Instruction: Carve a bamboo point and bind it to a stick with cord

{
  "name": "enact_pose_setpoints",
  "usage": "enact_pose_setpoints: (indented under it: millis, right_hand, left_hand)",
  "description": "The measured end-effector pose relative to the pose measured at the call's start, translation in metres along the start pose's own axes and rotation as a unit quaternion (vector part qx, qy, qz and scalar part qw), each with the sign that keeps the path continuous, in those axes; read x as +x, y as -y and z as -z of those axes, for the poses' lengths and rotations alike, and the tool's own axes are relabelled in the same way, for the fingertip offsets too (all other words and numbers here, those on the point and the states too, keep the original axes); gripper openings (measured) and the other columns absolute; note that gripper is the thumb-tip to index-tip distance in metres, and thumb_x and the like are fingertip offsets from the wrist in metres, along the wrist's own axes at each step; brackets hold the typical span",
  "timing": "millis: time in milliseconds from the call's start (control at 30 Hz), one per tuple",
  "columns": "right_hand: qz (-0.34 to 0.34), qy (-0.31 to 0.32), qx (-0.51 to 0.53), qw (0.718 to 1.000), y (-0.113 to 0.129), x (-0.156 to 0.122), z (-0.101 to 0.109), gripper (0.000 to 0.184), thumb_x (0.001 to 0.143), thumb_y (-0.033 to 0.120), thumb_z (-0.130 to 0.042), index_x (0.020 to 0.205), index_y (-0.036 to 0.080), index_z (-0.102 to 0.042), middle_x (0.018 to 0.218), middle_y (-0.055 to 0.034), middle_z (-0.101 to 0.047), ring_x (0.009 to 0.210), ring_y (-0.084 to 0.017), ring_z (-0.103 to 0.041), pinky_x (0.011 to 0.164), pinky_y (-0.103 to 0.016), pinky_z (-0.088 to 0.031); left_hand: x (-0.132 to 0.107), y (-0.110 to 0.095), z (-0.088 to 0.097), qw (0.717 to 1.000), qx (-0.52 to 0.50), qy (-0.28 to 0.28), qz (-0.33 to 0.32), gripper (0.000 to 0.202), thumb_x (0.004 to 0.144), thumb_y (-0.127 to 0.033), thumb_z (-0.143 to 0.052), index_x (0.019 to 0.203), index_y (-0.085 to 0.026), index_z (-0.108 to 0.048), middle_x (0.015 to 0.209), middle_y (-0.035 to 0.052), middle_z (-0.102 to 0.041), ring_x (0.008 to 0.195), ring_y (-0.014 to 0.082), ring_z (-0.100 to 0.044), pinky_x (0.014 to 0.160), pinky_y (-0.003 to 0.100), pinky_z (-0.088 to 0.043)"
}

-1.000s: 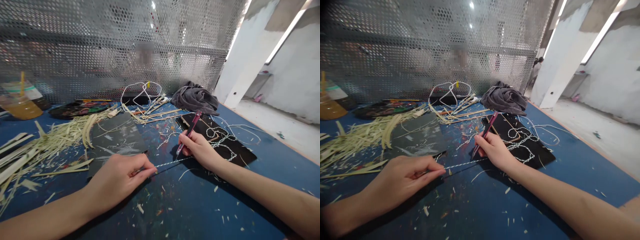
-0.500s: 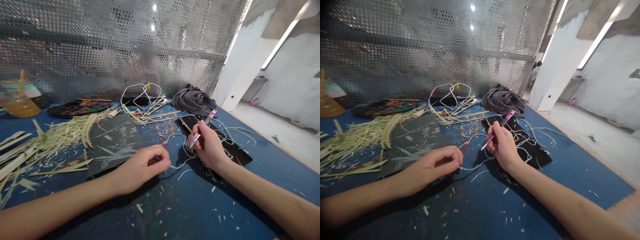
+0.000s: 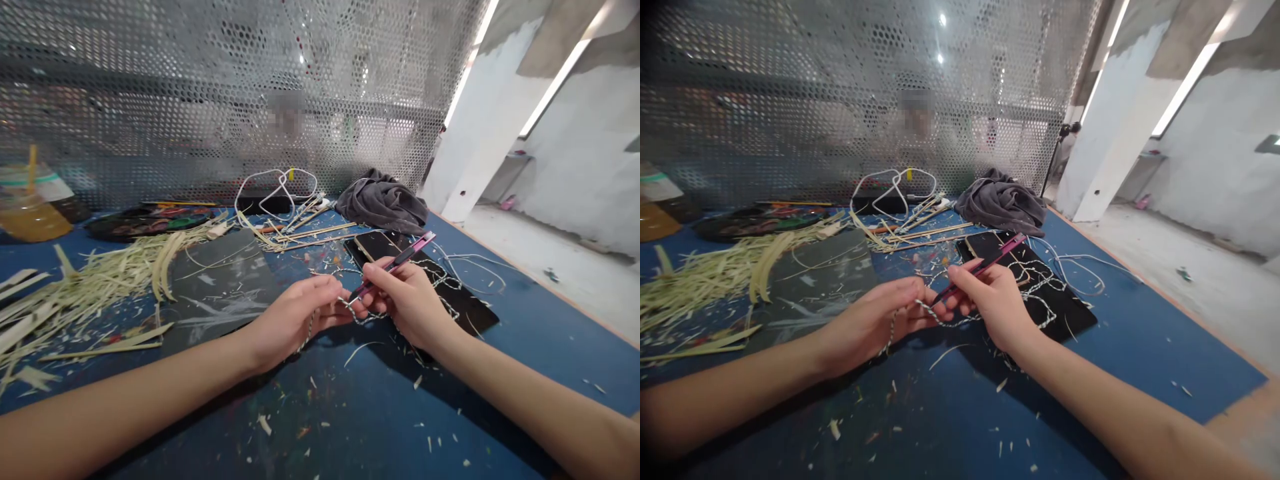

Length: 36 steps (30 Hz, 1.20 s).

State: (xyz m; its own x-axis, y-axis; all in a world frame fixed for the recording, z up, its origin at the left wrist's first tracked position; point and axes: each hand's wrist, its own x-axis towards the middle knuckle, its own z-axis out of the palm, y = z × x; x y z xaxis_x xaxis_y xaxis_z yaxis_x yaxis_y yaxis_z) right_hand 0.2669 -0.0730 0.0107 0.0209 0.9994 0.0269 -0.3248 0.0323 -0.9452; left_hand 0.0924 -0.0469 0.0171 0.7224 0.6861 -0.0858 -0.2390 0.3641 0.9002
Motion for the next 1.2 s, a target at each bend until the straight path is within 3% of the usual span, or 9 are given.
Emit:
enact_pose_setpoints:
  millis: [100,200,400,533,600,733,900,1000,1200]
  right_hand:
    - [-0.004,0.026,-0.054,0.998,-0.001,-0.004,-0.002,0.025,0.078,0.037,-0.074,0.065,0.018,-0.064,0.05,0.001,-0.065,0.043,-0.007,-0.057,0.041,-0.017,-0.037]
    - [-0.018,0.052,-0.09,0.994,-0.002,-0.007,-0.004,0.024,0.078,0.036,-0.073,0.066,0.017,-0.065,0.048,0.0025,-0.062,0.04,-0.006,-0.053,0.039,-0.016,-0.033]
    - [-0.125,0.108,0.043,0.985,-0.003,-0.013,-0.009,0.033,0.074,0.043,-0.077,0.064,0.02,-0.056,0.046,0.0039,-0.062,0.038,-0.007,-0.05,0.042,-0.018,-0.039]
    - [-0.148,0.135,0.101,0.975,-0.003,-0.016,-0.009,0.031,0.077,0.039,-0.076,0.064,0.019,-0.057,0.047,0.0035,-0.064,0.037,-0.005,-0.047,0.047,-0.018,-0.042]
    - [-0.162,0.157,0.13,0.965,-0.004,-0.019,-0.009,0.028,0.078,0.036,-0.076,0.065,0.019,-0.058,0.051,0.001,-0.068,0.039,-0.005,-0.051,0.052,-0.019,-0.046]
    - [-0.188,0.185,0.17,0.949,-0.009,-0.026,-0.013,0.023,0.081,0.035,-0.073,0.068,0.018,-0.062,0.057,-0.0024,-0.072,0.045,-0.008,-0.058,0.057,-0.02,-0.048]
    - [-0.21,0.158,0.169,0.95,-0.021,-0.027,-0.016,0.028,0.079,0.041,-0.075,0.069,0.017,-0.064,0.056,-0.0025,-0.071,0.044,-0.007,-0.056,0.054,-0.018,-0.046]
    - [-0.209,0.148,0.163,0.953,-0.026,-0.023,-0.015,0.028,0.078,0.042,-0.076,0.069,0.017,-0.066,0.053,-0.0001,-0.067,0.047,-0.008,-0.057,0.056,-0.02,-0.048]
    - [-0.167,0.253,0.132,0.944,-0.011,-0.023,0.001,0.036,0.072,0.043,-0.078,0.05,0.019,-0.062,0.04,0.0026,-0.056,0.036,-0.008,-0.047,0.047,-0.024,-0.041]
  left_hand:
    - [-0.001,0.005,-0.001,0.999,-0.021,0.022,0.016,0.03,0.083,-0.04,-0.073,0.085,-0.014,-0.06,0.087,0.0039,-0.069,0.083,0.0153,-0.068,0.086,0.028,-0.05]
    - [-0.001,0.008,0.0,0.999,-0.012,0.04,0.022,0.029,0.09,-0.043,-0.065,0.088,-0.016,-0.056,0.086,0.0018,-0.067,0.07,0.0096,-0.065,0.072,0.022,-0.049]
    - [-0.002,0.014,0.004,0.998,0.026,0.053,0.011,0.035,0.091,-0.051,-0.059,0.084,-0.019,-0.048,0.075,-0.0016,-0.06,0.066,0.0092,-0.055,0.06,0.02,-0.04]
    - [-0.003,0.012,0.006,0.992,0.12,0.038,0.025,0.043,0.088,-0.061,-0.056,0.078,-0.021,-0.042,0.06,-0.0086,-0.042,0.048,0.0071,-0.032,0.046,0.019,-0.028]
    - [-0.005,0.009,0.006,0.977,0.212,0.025,-0.006,0.042,0.089,-0.059,-0.053,0.074,-0.022,-0.04,0.057,-0.009,-0.037,0.048,0.0081,-0.028,0.045,0.02,-0.026]
    - [-0.007,0.004,0.007,0.909,0.401,0.0,-0.112,0.039,0.091,-0.044,-0.043,0.061,-0.02,-0.04,0.058,-0.0054,-0.041,0.054,0.0104,-0.035,0.051,0.023,-0.031]
    - [-0.007,0.004,0.011,0.881,0.456,-0.015,-0.13,0.037,0.09,-0.035,-0.04,0.056,-0.019,-0.043,0.052,-0.0063,-0.034,0.049,0.0088,-0.029,0.046,0.023,-0.023]
    - [-0.005,0.0,0.012,0.857,0.488,-0.042,-0.162,0.039,0.086,-0.032,-0.043,0.051,-0.02,-0.03,0.05,-0.0071,-0.023,0.048,0.0081,-0.022,0.047,0.025,-0.019]
    - [-0.022,-0.021,0.03,0.82,0.522,-0.094,-0.215,0.043,0.081,-0.028,-0.048,0.05,-0.02,-0.02,0.05,-0.0074,-0.017,0.047,0.0079,-0.016,0.047,0.027,-0.014]
